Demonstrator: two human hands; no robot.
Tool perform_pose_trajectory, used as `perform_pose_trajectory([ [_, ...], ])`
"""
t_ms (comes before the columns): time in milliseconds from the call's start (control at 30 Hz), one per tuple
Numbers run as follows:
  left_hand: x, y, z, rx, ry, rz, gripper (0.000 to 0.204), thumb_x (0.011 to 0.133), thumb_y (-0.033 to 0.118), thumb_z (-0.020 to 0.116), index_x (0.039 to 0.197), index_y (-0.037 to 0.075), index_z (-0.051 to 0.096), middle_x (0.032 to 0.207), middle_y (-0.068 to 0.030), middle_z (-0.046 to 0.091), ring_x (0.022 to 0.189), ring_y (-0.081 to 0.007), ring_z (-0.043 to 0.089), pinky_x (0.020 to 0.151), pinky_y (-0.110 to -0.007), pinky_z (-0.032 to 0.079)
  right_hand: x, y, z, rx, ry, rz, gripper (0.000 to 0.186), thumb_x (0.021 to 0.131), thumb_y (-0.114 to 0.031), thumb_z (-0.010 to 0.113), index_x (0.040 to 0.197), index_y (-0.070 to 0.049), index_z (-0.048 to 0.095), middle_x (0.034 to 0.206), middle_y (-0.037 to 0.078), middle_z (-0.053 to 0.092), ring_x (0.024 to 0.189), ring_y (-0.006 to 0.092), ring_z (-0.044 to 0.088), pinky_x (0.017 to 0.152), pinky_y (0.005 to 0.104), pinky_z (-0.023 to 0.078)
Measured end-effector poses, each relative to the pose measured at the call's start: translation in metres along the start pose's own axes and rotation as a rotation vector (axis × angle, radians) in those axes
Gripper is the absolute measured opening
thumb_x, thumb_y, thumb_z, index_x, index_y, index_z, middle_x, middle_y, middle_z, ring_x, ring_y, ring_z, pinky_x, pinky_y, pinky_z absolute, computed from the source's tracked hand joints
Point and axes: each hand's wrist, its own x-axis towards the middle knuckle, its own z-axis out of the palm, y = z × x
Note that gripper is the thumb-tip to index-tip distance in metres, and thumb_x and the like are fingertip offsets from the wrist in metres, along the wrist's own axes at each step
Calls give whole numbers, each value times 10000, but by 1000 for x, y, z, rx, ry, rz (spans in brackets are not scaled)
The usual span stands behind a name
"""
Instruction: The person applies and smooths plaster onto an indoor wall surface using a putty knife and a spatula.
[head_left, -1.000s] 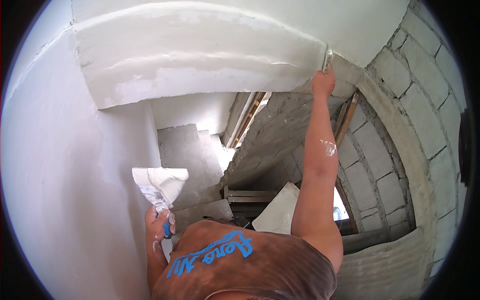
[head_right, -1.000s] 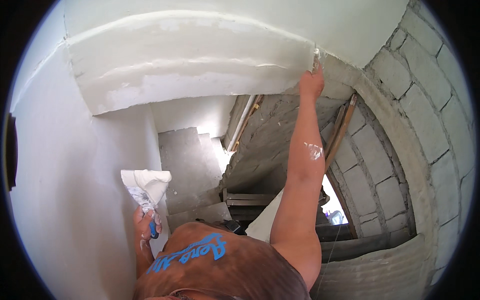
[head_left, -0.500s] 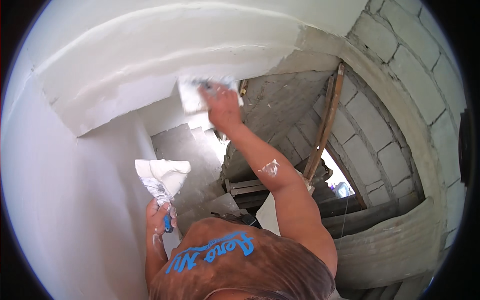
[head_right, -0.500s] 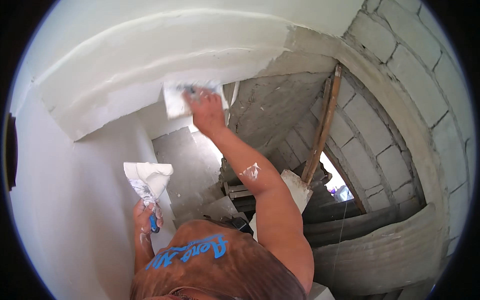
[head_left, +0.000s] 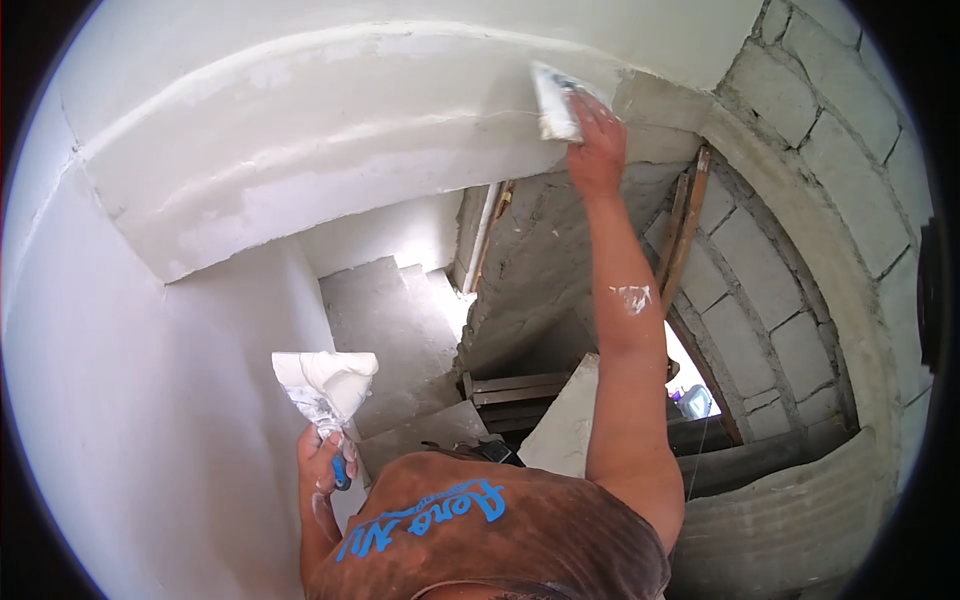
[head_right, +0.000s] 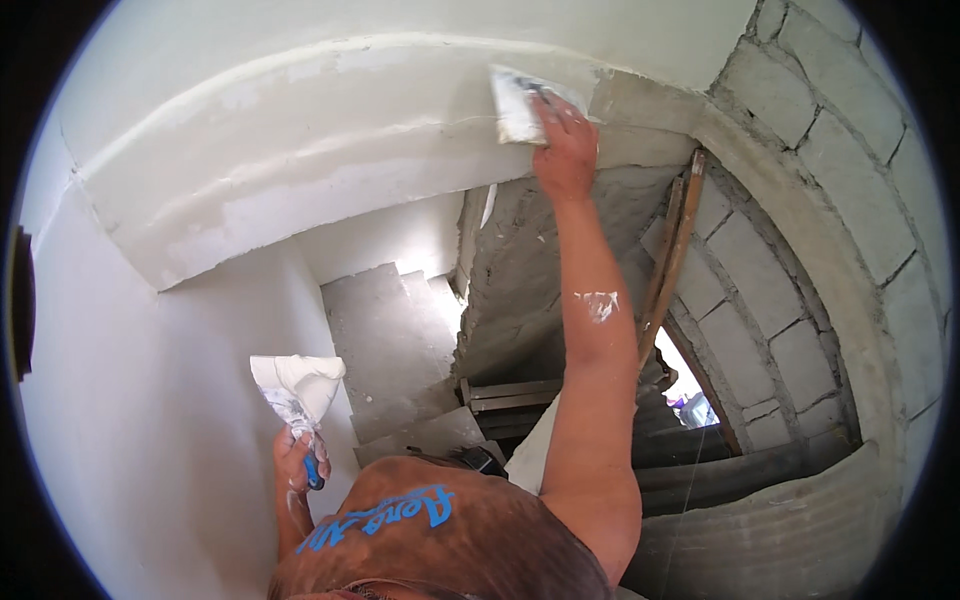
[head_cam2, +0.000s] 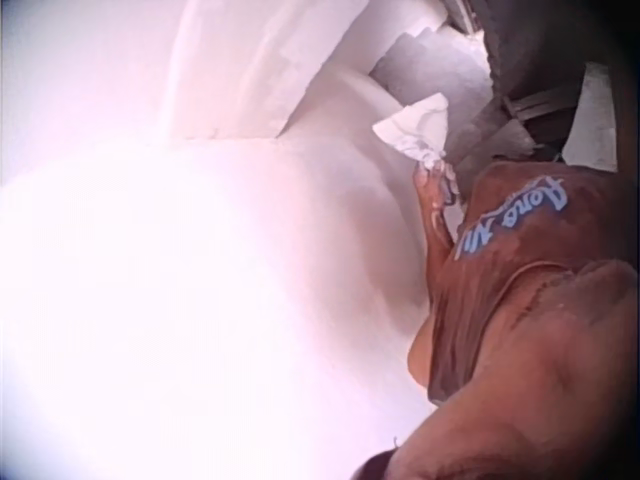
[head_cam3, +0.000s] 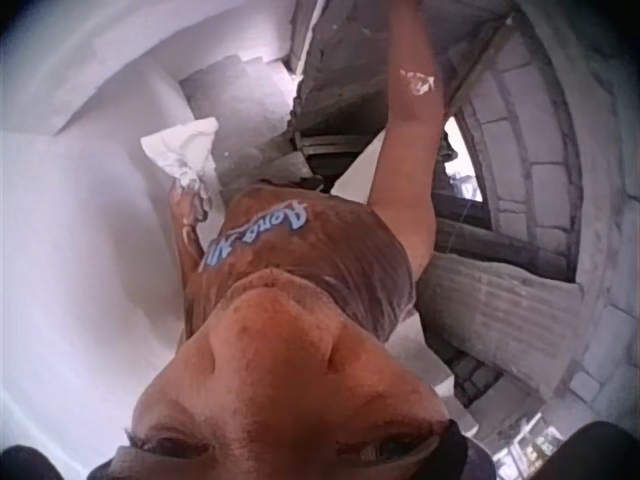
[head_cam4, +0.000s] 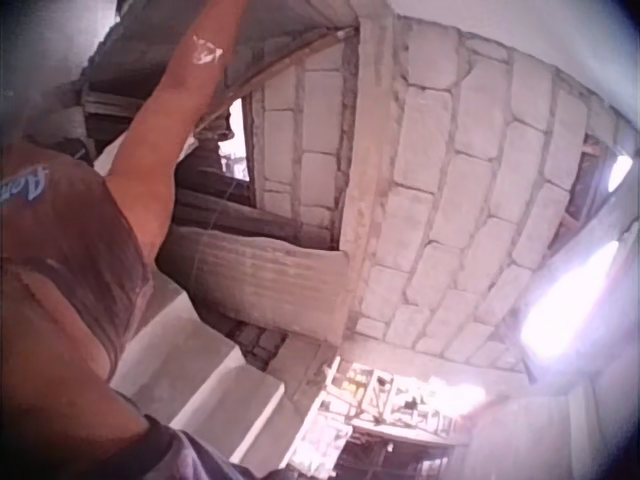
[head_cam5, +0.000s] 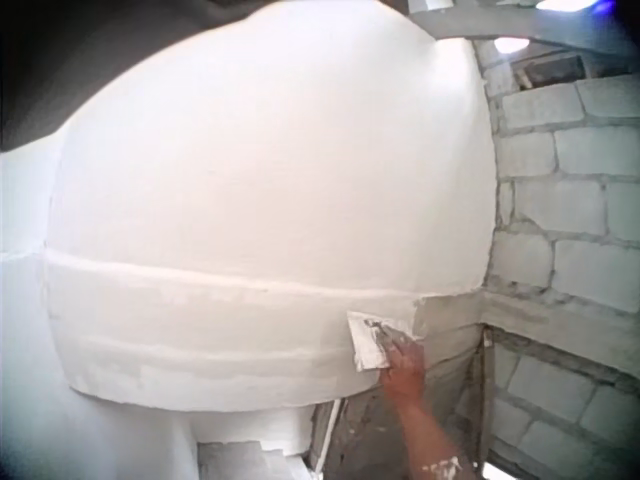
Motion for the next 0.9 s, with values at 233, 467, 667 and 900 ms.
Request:
perform_pose_trajectory([
  [233, 5, -9, 7, -26, 34, 19, 257, 957, 225, 582, 1051, 0, 500, 627, -99, 545, 389, -194, 495, 351, -315, 426, -122, -26, 26, -37, -322, -114, 646, 686, -17, 643, 1294, -236, 638, 1288, 61, 616, 1151, 284, 584, 967, 452, 416],
  [467, 6, -9, 0, -13, -8, -66, 254, 960, 231, 589, 1046, 10, 497, 626, -95, 545, 385, -190, 491, 349, -308, 424, -24, -9, -9, -100, 21, -34, 676, 670, 18, 623, 1310, -201, 617, 1275, 74, 617, 1177, 293, 563, 976, 451, 415],
  [667, 11, -2, 13, -47, -14, -41, 245, 950, 199, 609, 1053, -12, 540, 633, -95, 570, 427, -182, 520, 391, -300, 436, -7, 50, 5, -99, -223, -106, 763, 659, 27, 629, 1374, -227, 546, 1365, 67, 547, 1251, 307, 512, 1002, 460, 412],
  [900, 8, -13, -1, -72, 11, -51, 268, 942, 209, 622, 1055, -19, 538, 630, -94, 570, 411, -181, 514, 379, -302, 433, -221, 31, 7, -16, -781, -36, 788, 641, -6, 668, 1390, -214, 538, 1362, 82, 552, 1230, 296, 528, 1009, 468, 415],
])
